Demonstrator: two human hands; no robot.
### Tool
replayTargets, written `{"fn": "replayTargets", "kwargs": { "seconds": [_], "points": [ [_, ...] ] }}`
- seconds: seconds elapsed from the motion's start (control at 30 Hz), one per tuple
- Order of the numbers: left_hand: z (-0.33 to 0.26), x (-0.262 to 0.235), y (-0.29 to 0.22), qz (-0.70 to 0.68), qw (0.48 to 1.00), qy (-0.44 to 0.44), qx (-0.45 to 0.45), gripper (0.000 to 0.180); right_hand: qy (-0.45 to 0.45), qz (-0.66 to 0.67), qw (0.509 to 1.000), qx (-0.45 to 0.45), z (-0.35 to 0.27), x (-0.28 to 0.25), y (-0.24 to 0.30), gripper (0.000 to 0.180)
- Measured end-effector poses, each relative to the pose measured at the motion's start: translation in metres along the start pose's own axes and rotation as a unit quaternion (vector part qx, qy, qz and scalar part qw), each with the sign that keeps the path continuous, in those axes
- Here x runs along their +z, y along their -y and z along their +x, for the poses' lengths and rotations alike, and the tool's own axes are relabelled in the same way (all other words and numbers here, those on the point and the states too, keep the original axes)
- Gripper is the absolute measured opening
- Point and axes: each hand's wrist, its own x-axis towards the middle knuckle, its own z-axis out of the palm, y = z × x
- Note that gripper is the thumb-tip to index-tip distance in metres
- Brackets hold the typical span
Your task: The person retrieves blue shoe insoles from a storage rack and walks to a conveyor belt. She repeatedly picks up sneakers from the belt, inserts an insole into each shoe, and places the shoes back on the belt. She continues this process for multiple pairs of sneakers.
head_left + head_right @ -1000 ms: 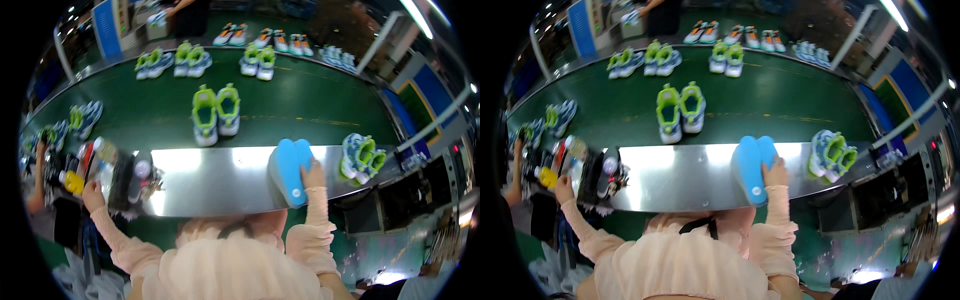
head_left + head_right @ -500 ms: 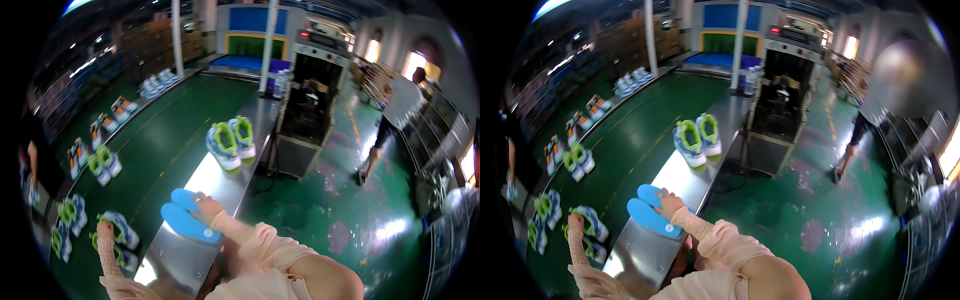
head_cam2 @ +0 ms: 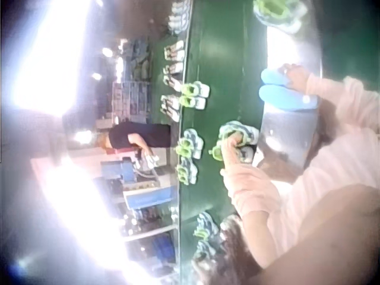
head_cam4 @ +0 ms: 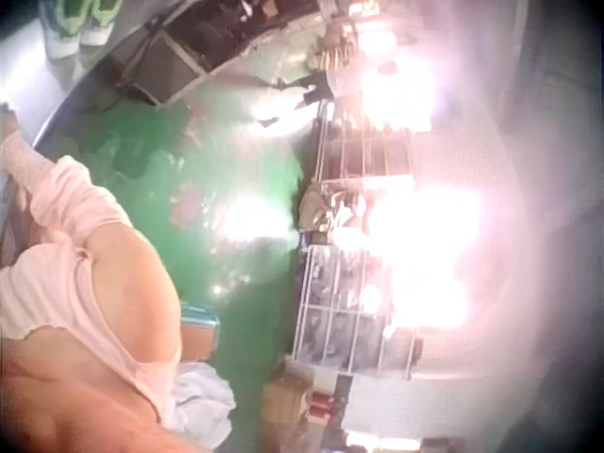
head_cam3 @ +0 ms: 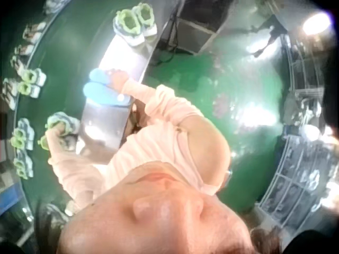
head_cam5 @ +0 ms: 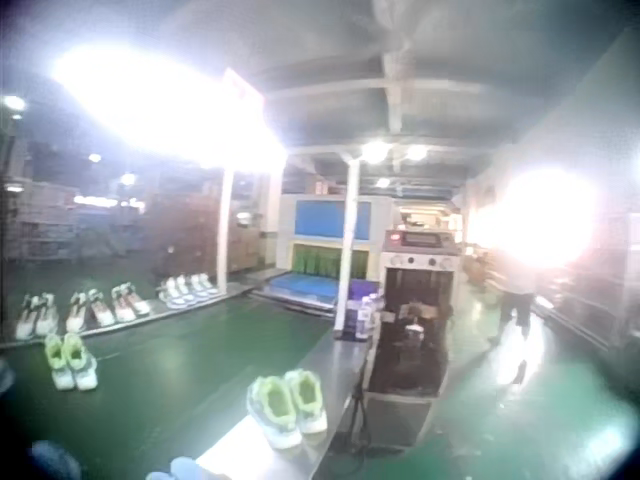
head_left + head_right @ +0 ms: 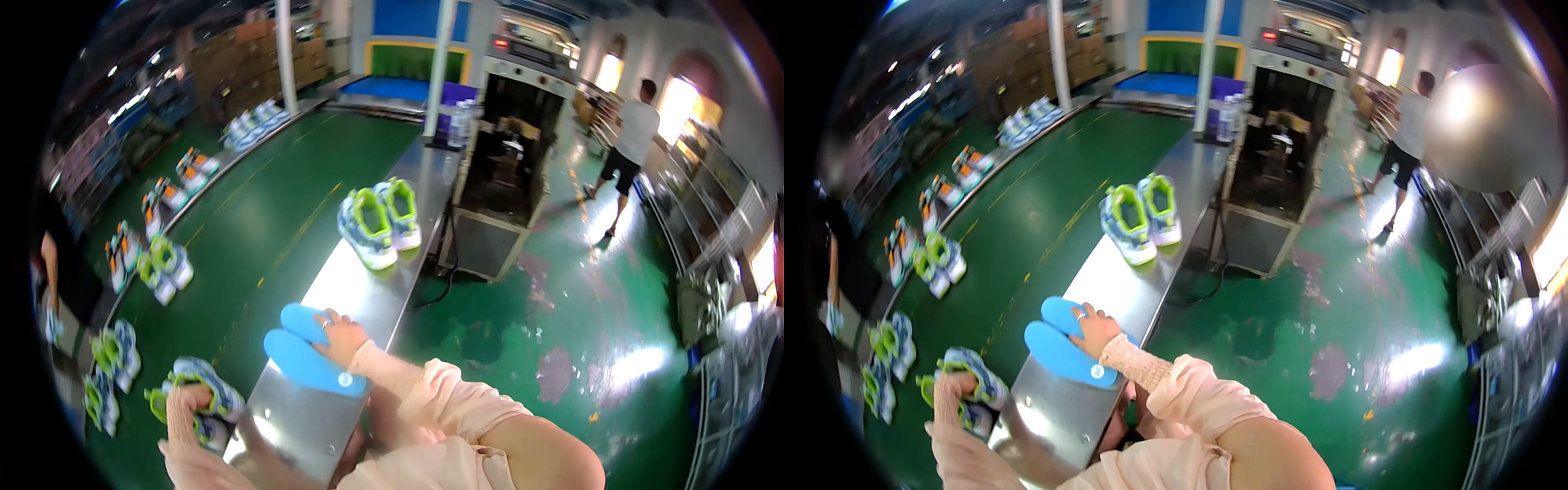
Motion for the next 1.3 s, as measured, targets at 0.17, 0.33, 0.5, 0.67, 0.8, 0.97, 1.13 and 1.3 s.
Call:
{"fn": "replayTargets", "kwargs": {
  "seconds": [0.17, 0.33, 0.5, 0.67, 0.8, 0.97, 1.13, 1.3],
  "points": [
    [-0.009, -0.024, -0.007, 0.073, 0.988, 0.074, 0.115, 0.021, -0.025, -0.017, 1.000, -0.009, 0.001, 0.003, 0.002, 0.058],
    [-0.008, -0.032, -0.037, 0.084, 0.980, 0.098, 0.149, 0.023, -0.023, -0.009, 1.000, -0.017, 0.001, 0.003, 0.005, 0.060],
    [0.022, -0.013, -0.071, -0.002, 0.999, -0.020, 0.031, 0.026, -0.036, -0.007, 0.999, -0.036, 0.005, 0.009, -0.004, 0.060],
    [0.018, 0.005, -0.060, -0.761, 0.524, -0.210, -0.319, 0.047, -0.031, 0.011, 0.998, -0.045, 0.005, 0.009, 0.000, 0.060],
    [0.009, 0.004, -0.058, -0.819, 0.405, -0.248, -0.322, 0.037, -0.037, 0.019, 0.995, -0.088, 0.012, 0.022, -0.015, 0.059],
    [0.020, -0.017, -0.060, -0.826, 0.274, -0.271, -0.412, 0.021, -0.033, 0.037, 0.994, -0.098, 0.009, 0.020, -0.022, 0.056],
    [0.023, -0.010, -0.041, -0.808, 0.233, -0.220, -0.494, 0.022, -0.008, 0.043, 0.994, -0.100, 0.013, 0.024, -0.019, 0.058],
    [-0.023, -0.008, -0.063, -0.658, 0.677, -0.122, -0.306, 0.026, -0.017, -0.039, 0.971, -0.234, 0.022, -0.013, -0.012, 0.062]
  ]
}}
